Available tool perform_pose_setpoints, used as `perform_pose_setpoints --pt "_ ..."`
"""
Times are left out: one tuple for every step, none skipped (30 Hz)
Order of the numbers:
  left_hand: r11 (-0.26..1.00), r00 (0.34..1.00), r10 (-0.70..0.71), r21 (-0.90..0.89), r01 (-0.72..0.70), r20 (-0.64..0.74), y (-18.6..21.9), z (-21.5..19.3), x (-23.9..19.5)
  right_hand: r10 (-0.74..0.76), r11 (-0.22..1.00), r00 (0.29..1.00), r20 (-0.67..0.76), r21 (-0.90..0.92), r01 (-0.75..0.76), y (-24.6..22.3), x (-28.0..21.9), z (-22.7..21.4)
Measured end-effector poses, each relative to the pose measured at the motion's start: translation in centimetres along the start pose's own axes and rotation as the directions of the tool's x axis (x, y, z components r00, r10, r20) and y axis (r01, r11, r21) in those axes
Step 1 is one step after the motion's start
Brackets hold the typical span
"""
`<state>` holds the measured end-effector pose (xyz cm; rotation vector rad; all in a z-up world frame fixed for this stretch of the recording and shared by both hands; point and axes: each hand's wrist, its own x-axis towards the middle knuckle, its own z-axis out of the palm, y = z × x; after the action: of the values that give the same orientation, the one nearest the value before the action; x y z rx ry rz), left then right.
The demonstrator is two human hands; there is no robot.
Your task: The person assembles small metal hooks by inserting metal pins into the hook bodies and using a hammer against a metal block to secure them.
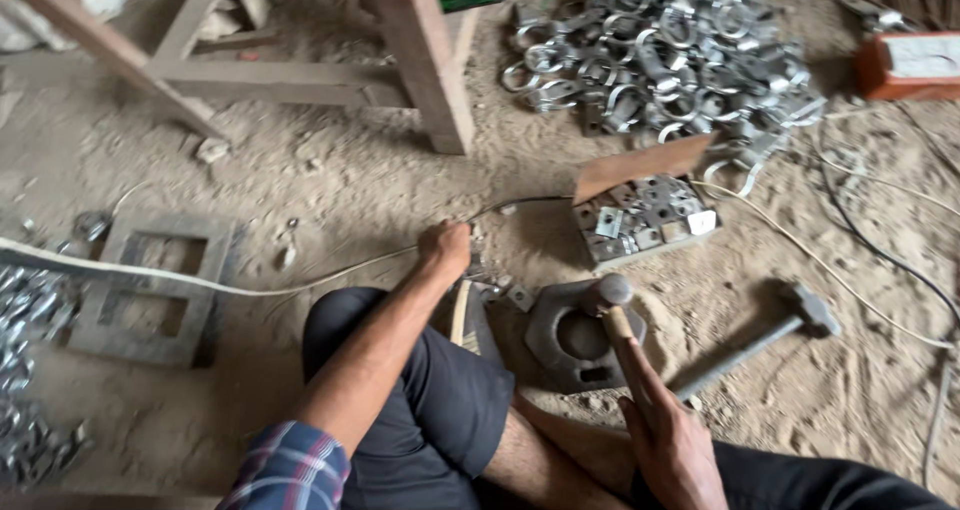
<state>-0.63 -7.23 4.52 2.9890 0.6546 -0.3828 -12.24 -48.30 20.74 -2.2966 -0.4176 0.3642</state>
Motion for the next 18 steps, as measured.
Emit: perform_pose_setpoints --pt "1.0 0.999 -0.03 -0.006 0.03 0.037 0.2 0.0 0.1 0.071 0.997 0.997 0.036 -0.018 -0.071 0.3 0.2 0.3" --pt "0.998 0.995 -0.055 -0.012 0.056 0.078 0.4 0.2 0.0 0.149 0.988 0.986 0.068 -0.039 -0.146 0.6 0.4 0.6" --pt "0.997 0.99 -0.079 -0.017 0.082 0.119 0.5 0.4 -0.2 0.226 0.973 0.969 0.098 -0.063 -0.22 0.8 0.5 0.9" --pt "0.961 0.978 -0.169 -0.2 0.19 0.12 0.6 0.5 -0.2 0.177 0.983 0.981 0.078 -0.05 -0.174 0.9 0.6 1.1" --pt "0.881 0.957 -0.255 -0.375 0.288 0.136 0.7 0.6 -0.2 0.129 0.991 0.99 0.058 -0.038 -0.127 1.0 0.6 1.1" --pt "0.762 0.929 -0.328 -0.533 0.367 0.172 1.0 1.0 -0.2 0.089 0.996 0.995 0.035 -0.028 -0.088 0.9 0.4 0.9" --pt "0.88 0.967 -0.245 -0.402 0.252 0.07 0.7 1.2 -0.1 0.099 0.994 0.994 0.04 -0.038 -0.098 0.8 0.2 0.8" --pt "0.96 0.991 -0.136 -0.249 0.127 -0.019 0.4 1.1 0.2 0.113 0.993 0.993 0.04 -0.05 -0.111 0.6 0.1 0.7" --pt "0.997 0.996 -0.011 -0.08 0.004 -0.089 0.2 1.1 0.4 0.127 0.99 0.991 0.04 -0.061 -0.124 0.3 0.1 0.6" --pt "0.998 0.999 -0.015 -0.057 0.012 -0.044 0.1 1.1 0.4 0.088 0.995 0.996 0.024 -0.055 -0.087 0.1 -0.1 0.5" --pt "0.999 1.0 -0.019 -0.032 0.019 0.0 0.0 1.0 0.4 0.049 0.998 0.999 0.009 -0.049 -0.049 0.0 -0.3 0.4" --pt "1.0 0.999 -0.026 -0.002 0.026 0.04 -0.1 0.7 0.4 0.006 0.999 1.0 -0.009 -0.039 -0.007 -0.2 -0.3 0.4" --pt "1.0 0.997 -0.028 0.0 0.028 0.066 0.1 0.5 0.2 0.006 0.999 1.0 -0.004 -0.037 -0.006 -0.3 -0.3 0.1" --pt "0.999 0.995 -0.036 0.008 0.036 0.089 0.0 0.3 0.2 0.002 1.0 1.0 0.002 -0.03 -0.002 -0.5 -0.2 0.1" --pt "0.999 0.993 -0.044 0.015 0.043 0.112 0.0 0.1 0.1 -0.003 1.0 1.0 0.009 -0.023 0.003 -0.5 -0.2 0.1" --pt "0.999 0.993 -0.04 0.009 0.04 0.109 0.0 0.0 0.1 0.006 1.0 1.0 0.013 -0.028 -0.005 -0.6 -0.1 0.0" --pt "0.999 0.994 -0.037 0.002 0.037 0.106 0.0 0.0 0.2 0.014 0.999 1.0 0.018 -0.033 -0.014 -0.6 -0.1 0.0" --pt "0.999 0.994 -0.034 -0.005 0.035 0.105 0.1 0.0 0.2 0.023 0.999 0.999 0.024 -0.039 -0.022 -0.6 -0.1 0.0"
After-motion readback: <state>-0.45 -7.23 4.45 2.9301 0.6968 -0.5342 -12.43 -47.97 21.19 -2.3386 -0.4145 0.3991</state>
